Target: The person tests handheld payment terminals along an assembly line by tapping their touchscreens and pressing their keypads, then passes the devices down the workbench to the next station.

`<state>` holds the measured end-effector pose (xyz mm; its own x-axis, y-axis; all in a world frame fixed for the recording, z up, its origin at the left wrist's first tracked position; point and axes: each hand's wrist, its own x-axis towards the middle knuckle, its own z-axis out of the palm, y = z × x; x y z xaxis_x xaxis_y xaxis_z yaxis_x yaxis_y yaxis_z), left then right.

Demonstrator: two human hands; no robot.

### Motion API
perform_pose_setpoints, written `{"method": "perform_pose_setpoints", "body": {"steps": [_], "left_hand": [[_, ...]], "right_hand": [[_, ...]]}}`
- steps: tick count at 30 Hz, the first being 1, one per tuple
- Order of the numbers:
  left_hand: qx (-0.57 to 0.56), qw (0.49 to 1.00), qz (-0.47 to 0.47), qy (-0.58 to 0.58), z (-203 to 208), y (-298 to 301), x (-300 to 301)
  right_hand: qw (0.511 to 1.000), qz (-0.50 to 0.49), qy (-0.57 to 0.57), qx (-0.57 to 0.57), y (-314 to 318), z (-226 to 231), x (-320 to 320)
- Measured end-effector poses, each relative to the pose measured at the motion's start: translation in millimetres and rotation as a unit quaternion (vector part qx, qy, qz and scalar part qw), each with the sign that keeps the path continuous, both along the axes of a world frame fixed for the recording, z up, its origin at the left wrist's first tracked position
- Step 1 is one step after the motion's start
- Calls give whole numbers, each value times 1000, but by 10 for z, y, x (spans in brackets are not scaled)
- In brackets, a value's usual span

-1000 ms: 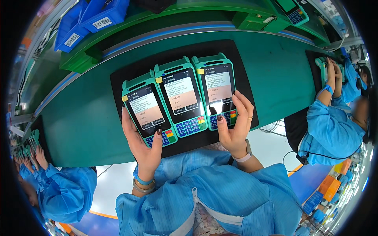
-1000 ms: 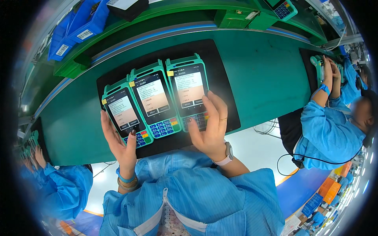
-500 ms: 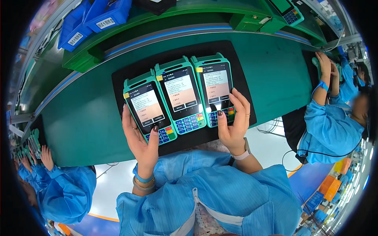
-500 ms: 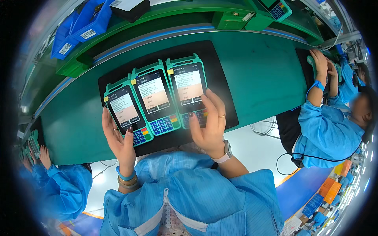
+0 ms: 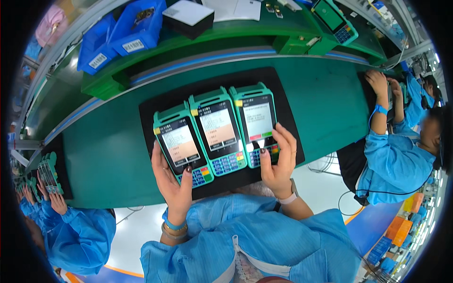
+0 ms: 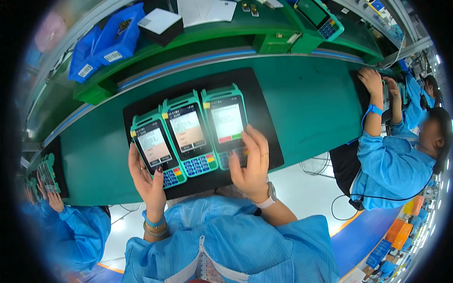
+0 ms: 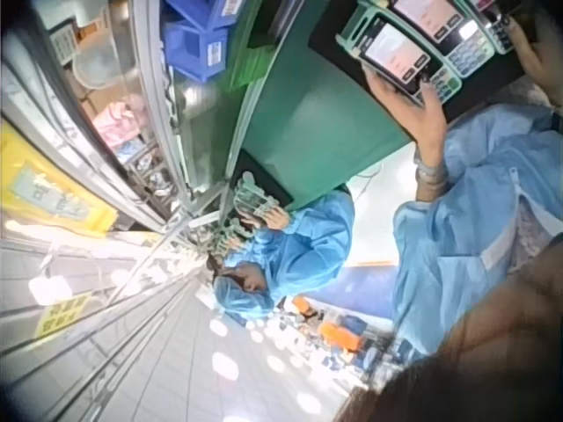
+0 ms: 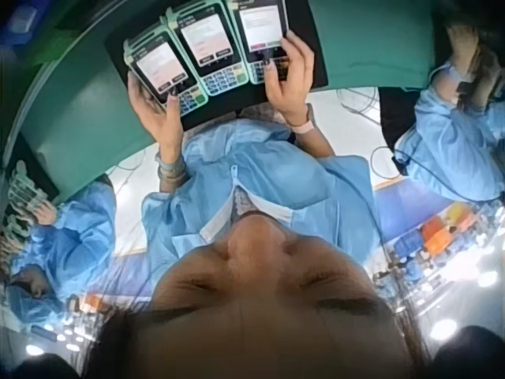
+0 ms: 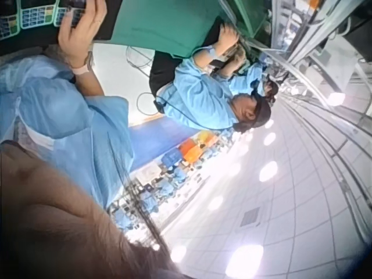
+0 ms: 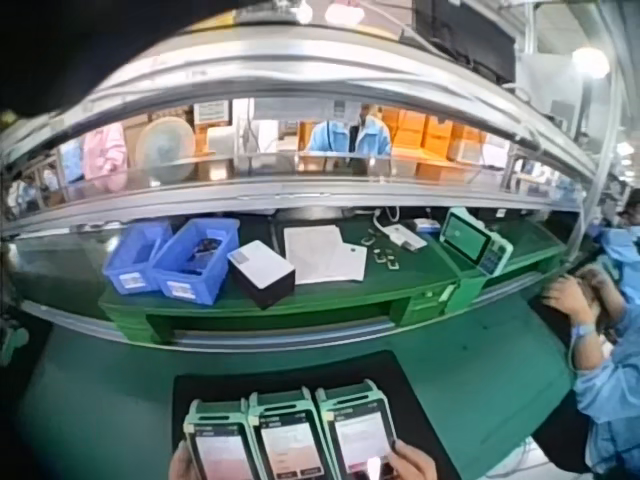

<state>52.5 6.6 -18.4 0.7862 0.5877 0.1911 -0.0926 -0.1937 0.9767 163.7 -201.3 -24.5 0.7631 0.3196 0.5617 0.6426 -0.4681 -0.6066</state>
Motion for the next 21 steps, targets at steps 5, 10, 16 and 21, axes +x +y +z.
{"method": "perform_pose_setpoints", "body": {"steps": [5, 10, 16, 21], "left_hand": [[-12, 1000, 0, -19, 11, -6, -2], [-19, 1000, -1, -20, -3, -7, 19], [-35, 999, -1, -18, 7, -15, 24], [-34, 999, 4, -23, -8, -17, 31]], "right_hand": [[1000, 3, 6, 10, -13, -2, -7], [1000, -8, -5, 16, -17, -2, 12], [1000, -6, -3, 30, -36, -8, 12], [1000, -5, 7, 28, -41, 9, 13]]}}
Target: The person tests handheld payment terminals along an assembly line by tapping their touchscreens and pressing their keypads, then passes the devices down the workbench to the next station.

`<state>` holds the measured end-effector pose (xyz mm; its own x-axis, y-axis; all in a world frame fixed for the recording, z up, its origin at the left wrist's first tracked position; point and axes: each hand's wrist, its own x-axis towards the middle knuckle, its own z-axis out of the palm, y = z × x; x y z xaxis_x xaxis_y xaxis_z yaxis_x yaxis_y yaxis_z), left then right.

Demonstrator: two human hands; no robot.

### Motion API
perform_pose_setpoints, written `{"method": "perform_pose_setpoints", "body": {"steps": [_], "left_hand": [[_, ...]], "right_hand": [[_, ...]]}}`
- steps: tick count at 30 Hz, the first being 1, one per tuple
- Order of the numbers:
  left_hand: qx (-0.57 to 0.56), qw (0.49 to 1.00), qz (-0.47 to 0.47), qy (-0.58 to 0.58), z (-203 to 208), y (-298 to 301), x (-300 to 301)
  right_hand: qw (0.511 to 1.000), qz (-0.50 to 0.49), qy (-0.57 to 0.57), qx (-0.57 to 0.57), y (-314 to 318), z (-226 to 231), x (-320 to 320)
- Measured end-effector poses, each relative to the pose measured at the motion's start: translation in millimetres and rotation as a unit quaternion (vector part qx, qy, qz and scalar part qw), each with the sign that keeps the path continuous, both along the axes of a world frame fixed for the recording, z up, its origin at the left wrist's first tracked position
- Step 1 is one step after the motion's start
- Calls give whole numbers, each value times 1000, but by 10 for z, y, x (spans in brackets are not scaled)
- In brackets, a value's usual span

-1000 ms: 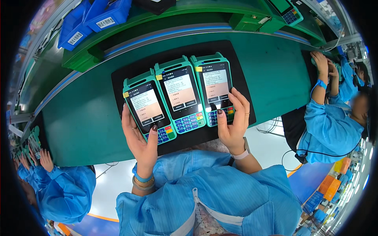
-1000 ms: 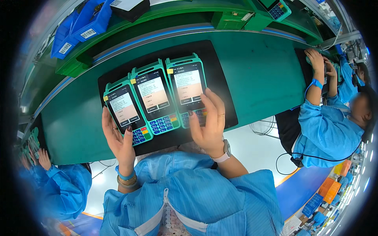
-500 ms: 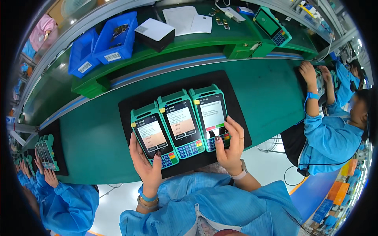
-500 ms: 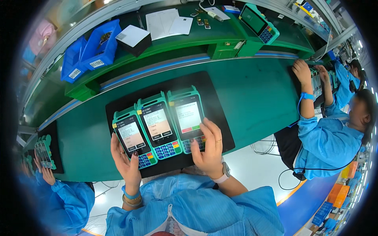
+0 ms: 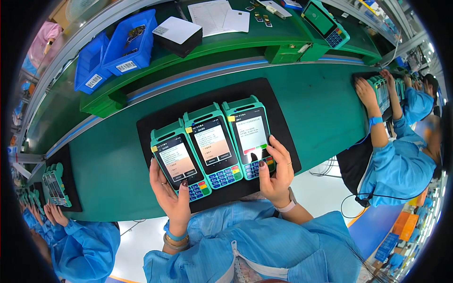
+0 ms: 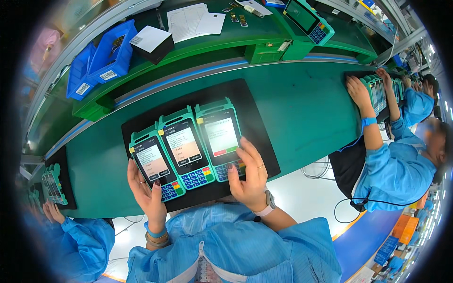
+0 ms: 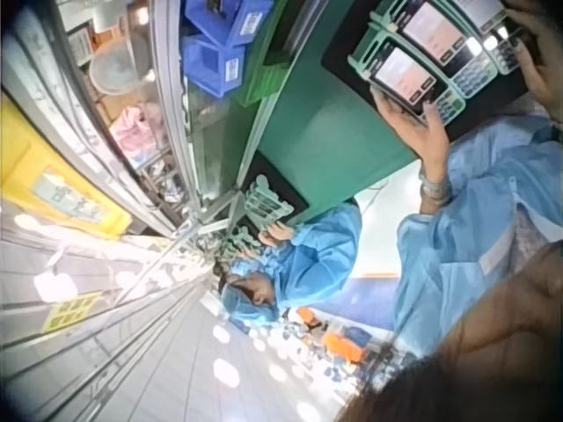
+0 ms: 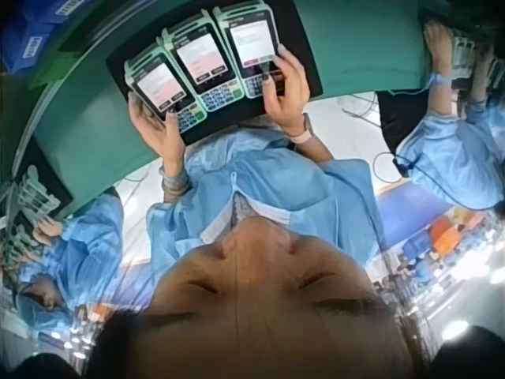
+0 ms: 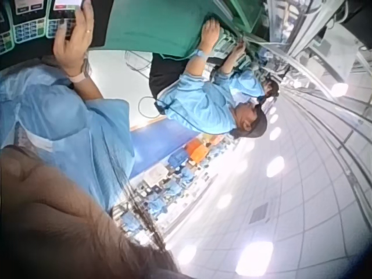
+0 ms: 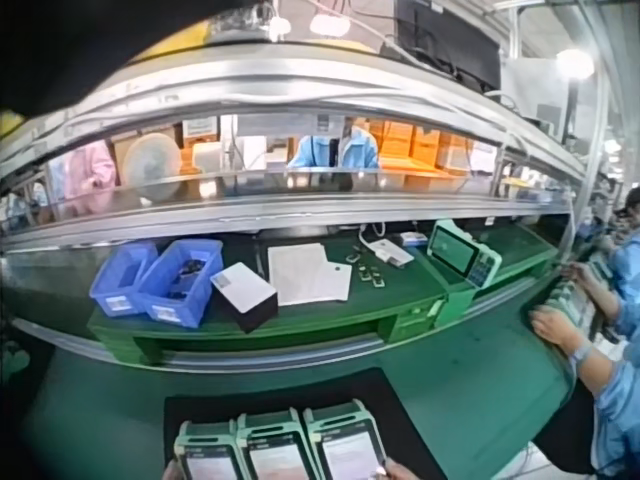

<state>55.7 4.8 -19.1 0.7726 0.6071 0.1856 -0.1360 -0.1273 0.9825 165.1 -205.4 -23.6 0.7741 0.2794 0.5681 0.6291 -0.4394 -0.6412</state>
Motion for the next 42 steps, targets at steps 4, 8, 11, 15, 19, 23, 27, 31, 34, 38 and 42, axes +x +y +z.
{"method": "perform_pose_setpoints", "body": {"steps": [4, 8, 11, 15, 19, 23, 27, 31, 34, 38, 42], "left_hand": [[8, 1000, 8, 3, -27, 5, -8], [4, 1000, 19, 18, -17, 9, -30], [20, 999, 20, 28, -10, 0, -36], [54, 998, 9, 42, -24, 7, -13], [101, 992, 15, 69, 12, 8, -42], [99, 994, 10, 52, 28, -2, 3], [213, 970, -8, 113, -63, 47, -42], [285, 948, 0, 139, 30, 6, -13], [276, 952, -9, 135, 56, 0, -10], [285, 950, -10, 130, 42, 7, -1], [286, 951, -7, 116, 21, 23, -7]], "right_hand": [[1000, 7, -1, -8, -12, 11, 4], [999, 8, -11, -39, -5, -7, -9], [998, 19, 22, 60, -12, -99, -4], [999, 15, 13, 46, -12, -99, 13], [999, 20, 11, 26, 15, -76, -1], [999, 22, 16, 36, -4, -111, 20], [999, 18, 31, 5, -36, -74, -3], [995, 42, -66, -69, 20, 12, -18], [974, 80, -154, -143, 3, 25, -108], [972, 94, -142, -161, 40, 1, -126], [970, 94, -131, -181, 74, -1, -120]]}}
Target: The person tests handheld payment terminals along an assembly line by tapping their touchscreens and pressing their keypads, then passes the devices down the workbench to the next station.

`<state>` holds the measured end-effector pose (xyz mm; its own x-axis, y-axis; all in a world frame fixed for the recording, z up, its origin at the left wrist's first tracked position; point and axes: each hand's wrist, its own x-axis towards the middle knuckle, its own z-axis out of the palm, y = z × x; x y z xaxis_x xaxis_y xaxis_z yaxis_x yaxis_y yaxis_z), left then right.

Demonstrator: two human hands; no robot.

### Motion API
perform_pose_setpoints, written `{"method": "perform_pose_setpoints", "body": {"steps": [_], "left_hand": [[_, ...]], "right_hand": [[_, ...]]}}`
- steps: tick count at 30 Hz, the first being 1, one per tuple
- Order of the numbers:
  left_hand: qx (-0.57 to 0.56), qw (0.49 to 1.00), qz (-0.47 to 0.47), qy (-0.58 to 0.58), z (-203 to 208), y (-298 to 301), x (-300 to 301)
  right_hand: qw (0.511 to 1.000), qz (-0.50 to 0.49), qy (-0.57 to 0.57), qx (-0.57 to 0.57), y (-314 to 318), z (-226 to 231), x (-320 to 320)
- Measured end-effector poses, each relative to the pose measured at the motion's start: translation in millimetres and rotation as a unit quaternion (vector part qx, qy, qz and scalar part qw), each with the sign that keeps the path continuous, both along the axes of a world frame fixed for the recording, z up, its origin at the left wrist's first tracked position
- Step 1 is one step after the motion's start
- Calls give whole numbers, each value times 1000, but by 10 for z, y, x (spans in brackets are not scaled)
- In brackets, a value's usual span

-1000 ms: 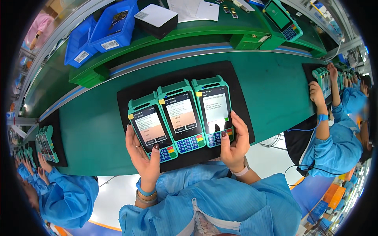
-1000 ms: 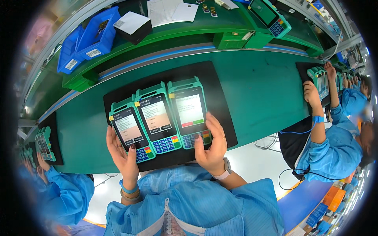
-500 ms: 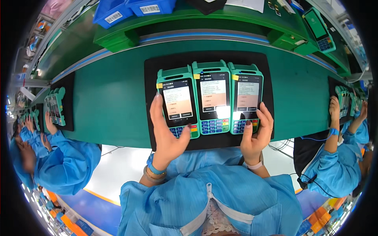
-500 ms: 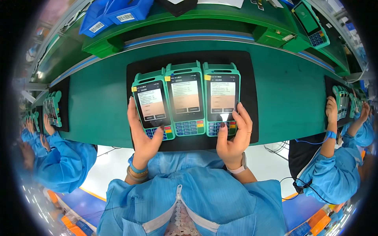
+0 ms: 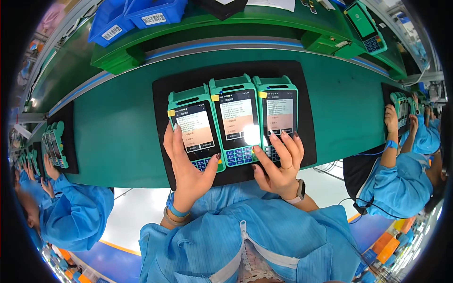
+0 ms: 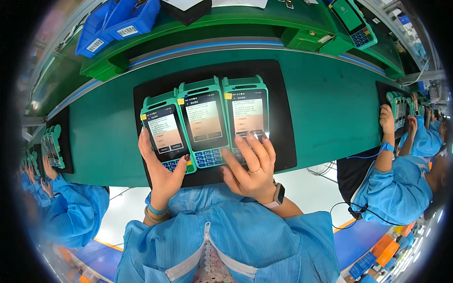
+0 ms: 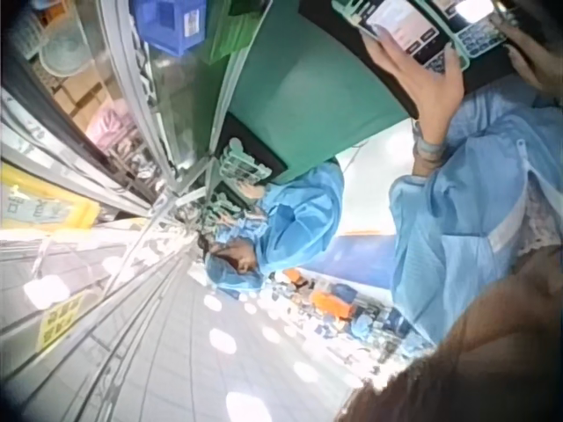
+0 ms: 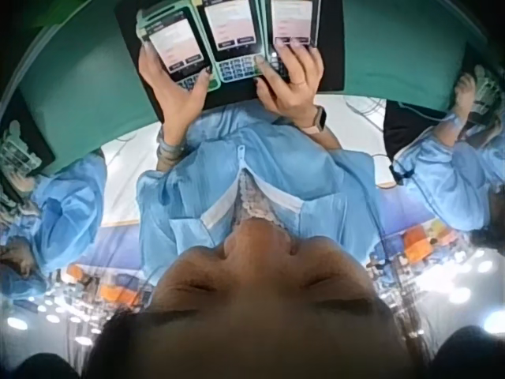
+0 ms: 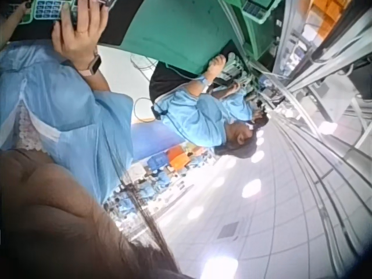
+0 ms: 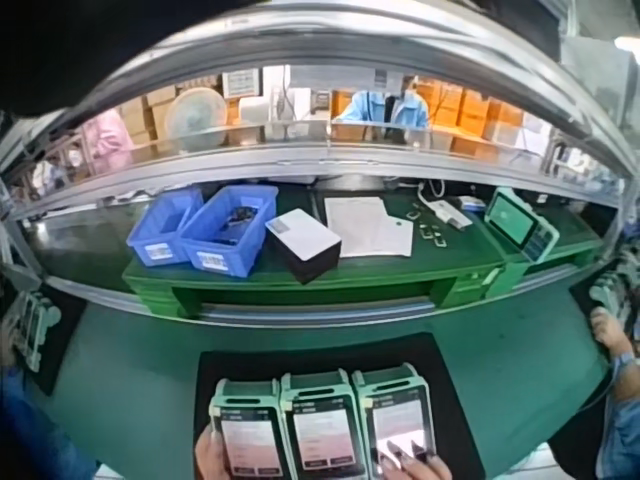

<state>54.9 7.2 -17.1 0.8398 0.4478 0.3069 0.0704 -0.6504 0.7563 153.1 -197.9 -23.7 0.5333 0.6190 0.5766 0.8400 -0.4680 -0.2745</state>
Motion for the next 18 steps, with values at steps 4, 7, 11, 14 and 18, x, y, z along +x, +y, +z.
{"method": "perform_pose_setpoints", "body": {"steps": [4, 7, 11, 14, 18], "left_hand": [[-18, 1000, -2, -10, -31, 18, -3], [-36, 999, 0, -16, -80, 27, -3], [-161, 986, 4, -48, -33, 4, -25], [-197, 979, 7, -61, -16, -2, -17], [-211, 975, 3, -76, -15, -8, -11]], "right_hand": [[1000, 0, 6, -12, -3, 55, 13], [1000, -4, 11, -12, -65, 80, 19], [992, -65, 49, 93, -386, -71, 14], [995, -55, 56, 54, -431, -105, 31], [995, -65, 65, 50, -370, -59, 45]]}}
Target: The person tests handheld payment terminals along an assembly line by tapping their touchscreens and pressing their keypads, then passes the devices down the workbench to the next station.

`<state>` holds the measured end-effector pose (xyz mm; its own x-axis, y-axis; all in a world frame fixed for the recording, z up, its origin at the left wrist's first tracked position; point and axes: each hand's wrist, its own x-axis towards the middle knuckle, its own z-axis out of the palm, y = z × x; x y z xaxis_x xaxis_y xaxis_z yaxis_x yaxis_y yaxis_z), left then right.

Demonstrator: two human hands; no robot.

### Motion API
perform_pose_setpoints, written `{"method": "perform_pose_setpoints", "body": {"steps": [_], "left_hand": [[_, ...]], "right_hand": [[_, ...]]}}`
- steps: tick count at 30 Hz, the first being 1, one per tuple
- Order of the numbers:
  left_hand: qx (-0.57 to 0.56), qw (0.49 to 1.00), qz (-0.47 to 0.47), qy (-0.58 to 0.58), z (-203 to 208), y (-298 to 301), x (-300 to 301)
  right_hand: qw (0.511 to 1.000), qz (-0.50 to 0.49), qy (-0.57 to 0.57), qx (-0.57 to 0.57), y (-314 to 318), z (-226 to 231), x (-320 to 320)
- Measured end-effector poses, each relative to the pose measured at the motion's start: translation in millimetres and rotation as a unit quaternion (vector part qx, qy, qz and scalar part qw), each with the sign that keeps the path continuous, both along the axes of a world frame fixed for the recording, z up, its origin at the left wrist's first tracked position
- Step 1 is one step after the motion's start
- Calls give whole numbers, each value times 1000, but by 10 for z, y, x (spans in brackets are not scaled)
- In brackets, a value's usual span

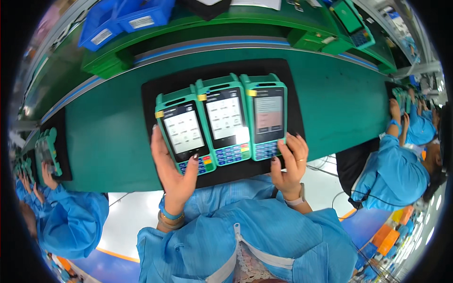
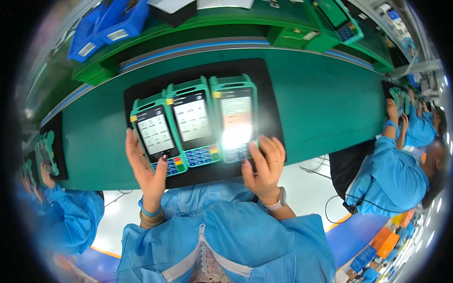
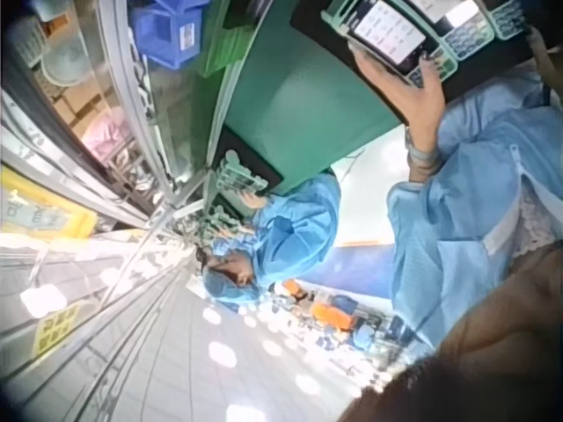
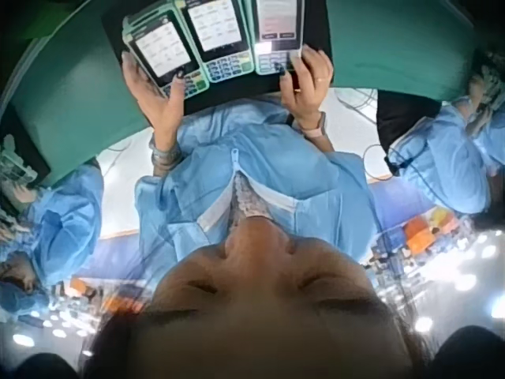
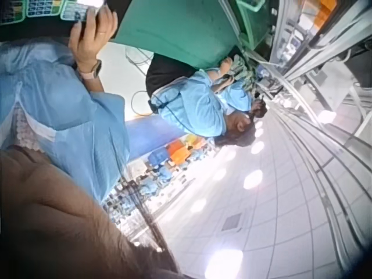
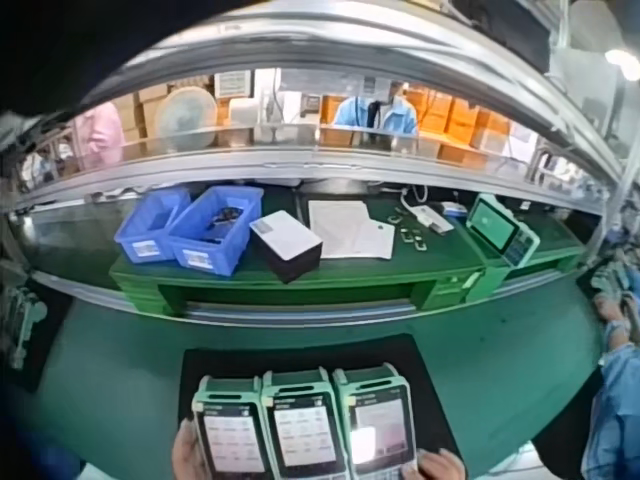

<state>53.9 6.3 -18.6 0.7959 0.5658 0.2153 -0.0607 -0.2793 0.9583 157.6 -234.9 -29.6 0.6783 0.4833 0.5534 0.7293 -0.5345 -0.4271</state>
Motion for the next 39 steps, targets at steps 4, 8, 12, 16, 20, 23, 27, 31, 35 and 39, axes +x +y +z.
{"method": "perform_pose_setpoints", "body": {"steps": [4, 8, 12, 16, 20, 23, 27, 31, 35, 39], "left_hand": [[136, 991, -3, 5, -33, 67, -117], [350, 936, 48, 1, 178, 73, -134], [424, 899, 81, 79, 250, -23, -64], [430, 895, 79, 90, 201, 27, -66], [425, 899, 97, 42, 158, 73, -138], [413, 905, 86, 46, 113, 92, -150], [422, 903, 72, 50, 131, 76, -158], [424, 901, 47, 78, 211, 12, -85], [430, 897, 39, 92, 225, -27, -25], [435, 895, 45, 91, 242, -45, 19]], "right_hand": [[999, 14, 7, -34, -49, 52, 1], [1000, 2, 2, -20, -41, 242, 31], [995, 60, -16, -81, 441, 463, 62], [988, 105, 12, -115, 892, 459, 98], [983, 81, 5, -164, 989, 520, 107], [989, 48, -8, -140, 824, 512, 119], [990, 42, -24, -132, 563, 463, 157], [991, 51, -23, -122, 571, 438, 199], [993, 68, -43, -91, 545, 491, 163], [990, 91, -30, -100, 639, 473, 147]]}}
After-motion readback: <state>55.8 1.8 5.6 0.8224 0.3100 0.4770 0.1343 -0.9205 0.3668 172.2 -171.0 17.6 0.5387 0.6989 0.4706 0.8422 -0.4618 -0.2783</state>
